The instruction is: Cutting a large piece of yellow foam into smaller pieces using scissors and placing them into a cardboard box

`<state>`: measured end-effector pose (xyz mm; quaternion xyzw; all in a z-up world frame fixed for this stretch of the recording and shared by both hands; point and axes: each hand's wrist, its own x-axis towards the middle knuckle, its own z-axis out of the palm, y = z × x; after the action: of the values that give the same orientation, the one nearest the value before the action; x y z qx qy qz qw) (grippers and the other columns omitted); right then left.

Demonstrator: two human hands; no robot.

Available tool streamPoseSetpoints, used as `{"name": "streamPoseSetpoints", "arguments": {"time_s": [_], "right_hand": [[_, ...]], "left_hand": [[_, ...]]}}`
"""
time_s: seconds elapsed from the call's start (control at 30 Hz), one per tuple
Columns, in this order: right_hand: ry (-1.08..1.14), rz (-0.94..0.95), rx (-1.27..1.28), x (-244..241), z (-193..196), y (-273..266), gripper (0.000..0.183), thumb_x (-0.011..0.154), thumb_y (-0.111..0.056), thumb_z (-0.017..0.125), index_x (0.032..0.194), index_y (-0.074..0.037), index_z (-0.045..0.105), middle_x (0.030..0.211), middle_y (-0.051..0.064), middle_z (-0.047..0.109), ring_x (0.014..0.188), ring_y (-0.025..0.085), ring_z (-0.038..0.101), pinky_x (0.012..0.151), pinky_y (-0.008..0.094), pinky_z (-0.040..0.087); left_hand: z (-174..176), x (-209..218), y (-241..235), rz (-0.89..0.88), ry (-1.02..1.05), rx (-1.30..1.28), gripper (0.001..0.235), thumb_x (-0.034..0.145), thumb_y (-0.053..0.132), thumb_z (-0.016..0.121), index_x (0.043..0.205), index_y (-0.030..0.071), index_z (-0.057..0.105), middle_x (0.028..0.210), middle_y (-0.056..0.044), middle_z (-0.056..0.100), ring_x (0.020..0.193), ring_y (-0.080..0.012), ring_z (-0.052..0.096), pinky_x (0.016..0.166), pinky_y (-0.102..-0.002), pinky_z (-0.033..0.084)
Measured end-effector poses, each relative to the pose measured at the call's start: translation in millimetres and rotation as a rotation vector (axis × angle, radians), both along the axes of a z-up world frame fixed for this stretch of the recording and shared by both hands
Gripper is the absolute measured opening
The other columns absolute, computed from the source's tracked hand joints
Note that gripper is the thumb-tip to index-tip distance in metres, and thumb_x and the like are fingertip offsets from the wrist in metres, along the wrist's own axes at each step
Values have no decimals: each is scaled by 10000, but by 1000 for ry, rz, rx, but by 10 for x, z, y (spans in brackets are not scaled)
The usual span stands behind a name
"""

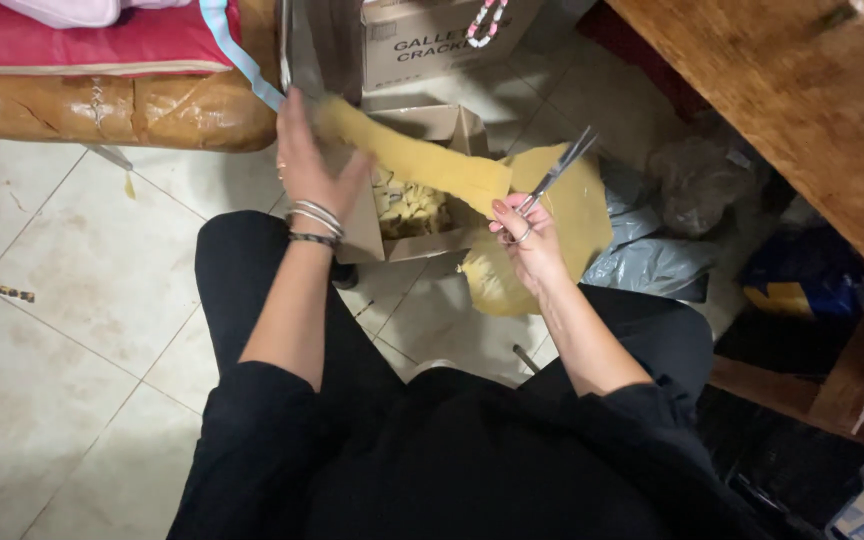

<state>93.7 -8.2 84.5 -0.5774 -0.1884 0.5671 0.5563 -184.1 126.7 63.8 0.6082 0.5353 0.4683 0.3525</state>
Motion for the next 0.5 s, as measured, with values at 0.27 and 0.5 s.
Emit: {"name": "streamPoseSetpoints", "arguments": {"time_s": [0.27,0.5], "right_hand": [[365,-206,-81,-119,-10,37,229,876,-52,801,1035,-81,638,795,105,716,693,115,714,606,165,551],[435,-172,-95,-186,203,102,198,888,-87,795,1016,-82,644,836,61,725,712,64,704,610,114,478]], "left_hand": [[-93,982,-570,-670,746,-37,1081,663,622,870,1549,345,316,1519,-55,502,1495,-299,335,1249,-538,133],[-462,1038,-586,-657,139,-199,615,915,339,762,1430,190,461,1391,-153,610,1333,-323,554,1146,-457,441]]}}
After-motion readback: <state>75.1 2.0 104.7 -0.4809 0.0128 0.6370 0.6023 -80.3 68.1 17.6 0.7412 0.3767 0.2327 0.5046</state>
